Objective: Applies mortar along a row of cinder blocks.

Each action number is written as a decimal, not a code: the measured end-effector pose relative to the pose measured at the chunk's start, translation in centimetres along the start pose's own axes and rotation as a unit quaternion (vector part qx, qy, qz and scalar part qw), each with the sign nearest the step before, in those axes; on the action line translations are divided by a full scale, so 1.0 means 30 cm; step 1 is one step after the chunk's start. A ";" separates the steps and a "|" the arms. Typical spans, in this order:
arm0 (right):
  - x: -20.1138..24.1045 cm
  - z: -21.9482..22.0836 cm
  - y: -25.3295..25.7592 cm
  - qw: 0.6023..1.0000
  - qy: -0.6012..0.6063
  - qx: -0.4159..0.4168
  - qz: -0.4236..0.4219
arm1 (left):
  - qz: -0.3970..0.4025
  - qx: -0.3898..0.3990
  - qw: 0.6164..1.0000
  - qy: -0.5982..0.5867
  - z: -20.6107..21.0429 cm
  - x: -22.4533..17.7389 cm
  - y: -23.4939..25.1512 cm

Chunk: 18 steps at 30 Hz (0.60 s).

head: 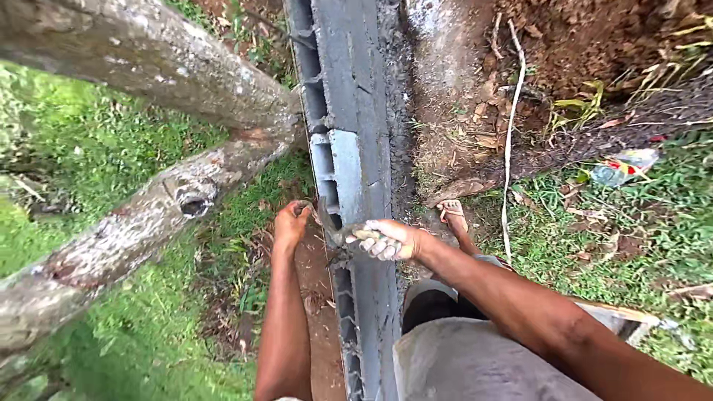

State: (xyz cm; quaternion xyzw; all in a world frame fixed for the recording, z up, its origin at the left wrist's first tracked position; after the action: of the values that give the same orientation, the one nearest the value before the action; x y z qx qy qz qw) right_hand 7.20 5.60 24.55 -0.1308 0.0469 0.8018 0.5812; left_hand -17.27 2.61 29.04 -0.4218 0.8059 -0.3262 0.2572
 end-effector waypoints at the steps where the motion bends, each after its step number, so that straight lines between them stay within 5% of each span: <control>1: -0.005 0.012 0.005 1.000 -0.002 0.006 0.000 | 0.002 -0.004 1.000 -0.018 0.013 0.016 -0.026; 7: -0.091 0.240 -0.027 0.995 -0.060 0.079 -0.001 | 0.045 -0.099 0.978 -0.176 0.040 0.151 -0.222; 10: -0.155 0.395 -0.069 0.974 -0.193 0.114 -0.013 | 0.037 -0.120 0.968 -0.217 0.096 0.221 -0.341; 12: -0.182 0.448 -0.083 0.935 -0.353 0.034 -0.004 | 0.036 -0.106 0.964 -0.240 0.170 0.249 -0.429; 14: -0.172 0.409 -0.075 0.844 -0.521 -0.125 -0.002 | 0.061 -0.081 0.956 -0.276 0.271 0.280 -0.515; 18: -0.029 0.050 -0.166 0.715 -0.594 -0.369 -0.007 | 0.108 -0.048 0.938 -0.327 0.505 0.383 -0.701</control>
State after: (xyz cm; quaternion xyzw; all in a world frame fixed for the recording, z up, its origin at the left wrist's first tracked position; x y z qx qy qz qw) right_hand 11.94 6.73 26.60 0.1683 -0.6085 0.6639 0.4008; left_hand -1.92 -20.88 33.13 -0.4278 0.7327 -0.1018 0.5194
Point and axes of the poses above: each hand's wrist, its own y-axis towards the middle knuckle, its own z-axis out of the palm, x = y × z, the point moved 6 cm from there along y, towards the middle knuckle, and after that the axes turned 10 degrees about x, right-handed, at the moved point
